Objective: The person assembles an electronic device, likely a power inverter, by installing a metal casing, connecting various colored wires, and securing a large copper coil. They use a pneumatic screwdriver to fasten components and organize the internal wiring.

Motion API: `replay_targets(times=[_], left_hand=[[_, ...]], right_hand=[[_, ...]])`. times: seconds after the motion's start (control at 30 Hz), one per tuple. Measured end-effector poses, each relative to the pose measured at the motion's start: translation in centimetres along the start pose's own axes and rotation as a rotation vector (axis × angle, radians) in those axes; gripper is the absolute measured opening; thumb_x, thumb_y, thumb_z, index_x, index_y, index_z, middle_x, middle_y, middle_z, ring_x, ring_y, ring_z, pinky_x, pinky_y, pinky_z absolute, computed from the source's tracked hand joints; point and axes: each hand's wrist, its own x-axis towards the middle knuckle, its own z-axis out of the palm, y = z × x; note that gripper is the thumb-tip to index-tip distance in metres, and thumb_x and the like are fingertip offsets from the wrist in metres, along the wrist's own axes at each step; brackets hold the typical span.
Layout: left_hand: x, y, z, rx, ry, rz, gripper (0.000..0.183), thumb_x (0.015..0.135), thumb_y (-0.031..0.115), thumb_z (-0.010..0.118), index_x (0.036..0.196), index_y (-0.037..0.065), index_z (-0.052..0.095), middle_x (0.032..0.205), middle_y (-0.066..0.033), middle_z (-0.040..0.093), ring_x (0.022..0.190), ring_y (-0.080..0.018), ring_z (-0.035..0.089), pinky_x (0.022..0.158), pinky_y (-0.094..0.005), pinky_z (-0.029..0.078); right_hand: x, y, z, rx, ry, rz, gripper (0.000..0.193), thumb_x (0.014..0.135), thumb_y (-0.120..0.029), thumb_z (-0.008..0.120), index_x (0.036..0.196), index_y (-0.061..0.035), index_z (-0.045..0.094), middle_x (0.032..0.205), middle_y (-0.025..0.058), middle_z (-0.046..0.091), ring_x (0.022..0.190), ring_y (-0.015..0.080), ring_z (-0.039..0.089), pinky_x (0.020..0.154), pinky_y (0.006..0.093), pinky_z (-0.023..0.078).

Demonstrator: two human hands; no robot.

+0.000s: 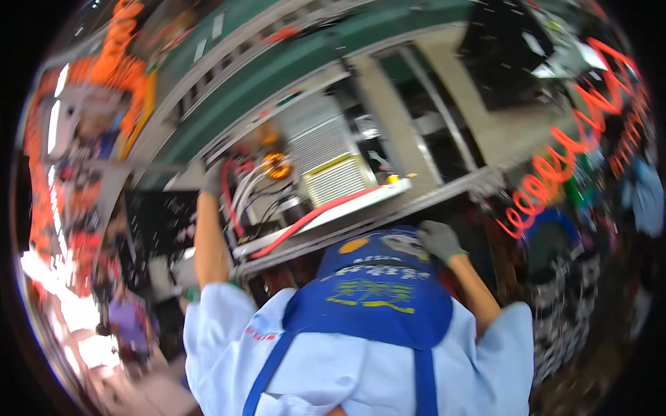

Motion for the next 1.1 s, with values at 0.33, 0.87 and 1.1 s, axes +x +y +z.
replay_targets(times=[0.33, 0.87, 1.1], left_hand=[[1.2, -0.8, 6.4, 0.283, 0.457, -0.176, 0.021, 0.092, 0.032, 0.056, 0.080, 0.016, 0.057, 0.064, -0.0022, 0.053, 0.051, -0.0171, 0.046, 0.048, -0.0340, 0.035], [2.2, -1.8, 6.6, 0.230, -0.242, 0.110, 0.025, 0.096, 0.031, 0.060, 0.112, 0.014, 0.068, 0.099, -0.0034, 0.068, 0.082, -0.0136, 0.064, 0.072, -0.0302, 0.056], [-2.7, 1.6, 5.5, 0.349, -0.212, -0.252, 0.036, 0.101, 0.043, 0.049, 0.078, 0.018, 0.061, 0.058, 0.0057, 0.051, 0.045, -0.0100, 0.045, 0.041, -0.0276, 0.039]], right_hand=[[-0.8, 7.7, -2.3, -0.101, 0.149, 0.106, 0.032, 0.089, -0.030, 0.065, 0.106, -0.0036, 0.073, 0.105, 0.0208, 0.072, 0.102, 0.0393, 0.068, 0.089, 0.0465, 0.053], [-3.6, 10.1, 6.5, 0.045, 0.204, 0.312, 0.040, 0.090, -0.038, 0.059, 0.109, -0.0056, 0.073, 0.112, 0.0216, 0.070, 0.108, 0.0406, 0.066, 0.096, 0.0502, 0.051], [-6.3, 14.1, 1.6, 0.146, 0.342, 0.557, 0.037, 0.088, -0.037, 0.061, 0.103, -0.0064, 0.075, 0.105, 0.0205, 0.073, 0.102, 0.0400, 0.069, 0.093, 0.0500, 0.053]])
